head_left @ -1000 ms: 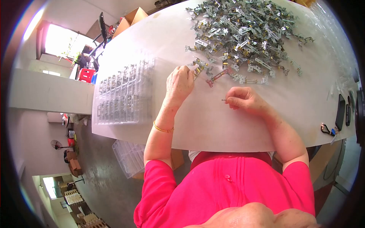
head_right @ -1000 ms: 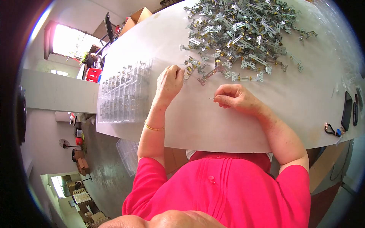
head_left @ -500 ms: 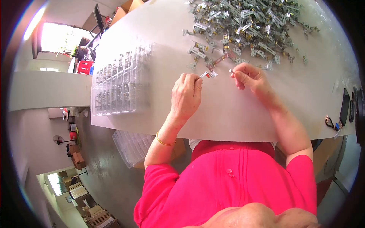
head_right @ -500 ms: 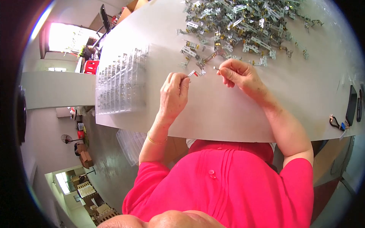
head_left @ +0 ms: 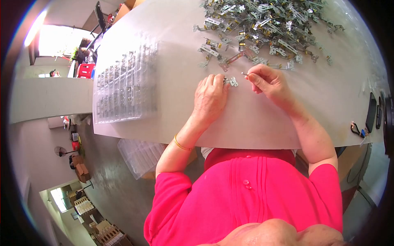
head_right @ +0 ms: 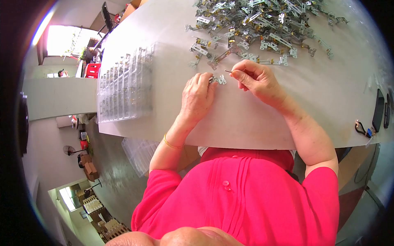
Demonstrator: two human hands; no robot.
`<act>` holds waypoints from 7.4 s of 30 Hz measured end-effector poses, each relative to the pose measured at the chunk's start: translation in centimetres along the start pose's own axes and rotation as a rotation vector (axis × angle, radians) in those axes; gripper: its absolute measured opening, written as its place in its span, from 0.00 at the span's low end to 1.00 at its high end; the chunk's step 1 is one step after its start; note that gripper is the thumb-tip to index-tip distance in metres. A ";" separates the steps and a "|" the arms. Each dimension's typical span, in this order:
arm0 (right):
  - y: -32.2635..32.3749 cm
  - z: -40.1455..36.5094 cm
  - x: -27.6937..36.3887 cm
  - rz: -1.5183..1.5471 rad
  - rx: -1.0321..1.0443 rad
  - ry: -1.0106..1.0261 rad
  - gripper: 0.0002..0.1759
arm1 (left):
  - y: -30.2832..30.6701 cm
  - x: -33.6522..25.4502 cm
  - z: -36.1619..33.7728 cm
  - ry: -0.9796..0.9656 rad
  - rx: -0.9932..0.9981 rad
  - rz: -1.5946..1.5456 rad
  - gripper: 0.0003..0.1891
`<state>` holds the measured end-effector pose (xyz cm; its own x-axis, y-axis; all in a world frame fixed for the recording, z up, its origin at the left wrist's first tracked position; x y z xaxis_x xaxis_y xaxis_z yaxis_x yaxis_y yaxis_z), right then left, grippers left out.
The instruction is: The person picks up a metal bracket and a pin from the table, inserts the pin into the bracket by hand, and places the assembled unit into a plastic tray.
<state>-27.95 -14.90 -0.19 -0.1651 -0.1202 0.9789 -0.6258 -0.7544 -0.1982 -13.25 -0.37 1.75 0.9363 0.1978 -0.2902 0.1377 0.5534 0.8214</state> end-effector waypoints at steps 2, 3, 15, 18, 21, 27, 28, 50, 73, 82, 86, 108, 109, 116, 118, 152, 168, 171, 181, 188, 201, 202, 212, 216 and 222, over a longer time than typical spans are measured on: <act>-0.1 -0.1 0.1 -0.043 -0.045 0.036 0.06 | 0.4 -0.5 0.7 0.216 0.048 -0.272 0.12; -0.2 -0.2 0.2 -0.085 -0.080 0.071 0.05 | 0.6 -0.5 1.0 0.438 0.096 -0.536 0.12; -1.0 -0.6 0.5 -0.245 -0.141 0.096 0.03 | -0.8 -0.1 1.5 0.904 0.254 -1.195 0.13; -1.2 -0.7 0.5 -0.295 -0.143 0.157 0.03 | -1.0 0.1 1.3 0.879 0.229 -1.147 0.14; -1.4 -0.9 0.8 -0.325 -0.153 0.140 0.03 | -1.0 0.2 1.3 0.808 0.197 -1.055 0.14; -1.7 -1.1 0.6 -0.281 -0.153 0.076 0.09 | -1.5 0.0 0.8 0.545 0.037 -0.776 0.10; -1.8 -1.1 0.7 -0.284 -0.153 0.073 0.09 | -1.3 -0.3 0.8 0.452 -0.006 -0.692 0.09; -1.7 -1.0 1.7 -0.478 -0.191 0.446 0.02 | -1.4 -1.0 0.2 0.038 0.025 -0.582 0.10; -1.8 -1.2 0.9 -0.281 -0.150 0.033 0.05 | -1.3 0.7 0.5 0.748 0.140 -1.319 0.11; -2.0 -1.3 1.3 -0.052 -0.133 -0.206 0.08 | -1.5 0.1 0.1 0.471 0.109 -1.073 0.11; -0.8 -0.9 1.2 0.070 0.018 -0.320 0.10 | -1.6 0.2 0.1 0.475 0.171 -1.051 0.10; -1.0 -0.9 3.5 -0.385 0.100 0.496 0.05 | -1.1 0.5 0.7 0.827 0.455 -1.326 0.15; -1.0 -0.9 3.4 -0.386 0.101 0.497 0.05 | -1.1 0.7 0.6 0.826 0.453 -1.327 0.15; -0.2 -0.6 2.1 0.055 -0.044 0.132 0.03 | -1.7 0.9 1.0 0.842 0.486 -1.732 0.27; 0.2 -0.3 2.0 0.228 -0.137 0.010 0.07 | -1.9 1.8 1.4 0.599 0.378 -1.778 0.27; -1.9 -1.8 2.3 -0.384 -0.125 0.255 0.03 | -0.8 0.5 0.6 0.563 0.262 -1.152 0.14; -2.1 -1.6 3.1 -0.528 -0.196 0.577 0.06 | -1.6 -0.3 0.2 0.126 0.204 -0.736 0.07; -1.6 -1.5 3.0 -0.380 -0.246 0.478 0.03 | -1.1 -0.7 0.3 0.348 0.265 -0.993 0.10; -1.9 -1.7 2.1 -0.274 -0.166 0.086 0.04 | -1.2 1.1 0.4 0.708 0.305 -1.490 0.16; -1.9 -1.6 2.1 -0.293 -0.149 0.076 0.04 | -1.0 0.9 0.5 0.675 0.354 -1.443 0.16; -2.1 -1.6 2.1 -0.240 -0.097 -0.043 0.06 | -0.5 0.2 0.3 0.510 0.372 -1.106 0.12; -2.1 -1.6 2.1 -0.156 -0.108 -0.105 0.06 | -0.4 0.1 0.5 0.434 0.335 -1.027 0.09; -1.6 -1.5 0.9 -0.150 0.038 -0.135 0.05 | -0.9 -0.2 -0.1 0.097 0.241 -0.801 0.08; -1.6 -1.3 0.7 -0.224 0.002 0.133 0.03 | -0.4 -0.8 0.3 0.094 0.271 -0.804 0.09; -2.1 -1.3 2.2 -0.363 -0.081 0.472 0.05 | -0.9 -1.0 0.1 0.050 0.258 -0.788 0.08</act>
<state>-27.97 -12.78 2.31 -0.2390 0.4498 0.8606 -0.7588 -0.6395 0.1235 -14.27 -1.17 1.36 0.5198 -0.1307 -0.8442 0.8226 0.3432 0.4533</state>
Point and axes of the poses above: each hand's wrist, its own z-axis towards the middle knuckle, its own y-axis out of the back of the hand, x = y × z, the point moved 2 cm from there along z, towards the middle knuckle, and after that the axes turned 10 degrees about -x, right-handed, at the moved point
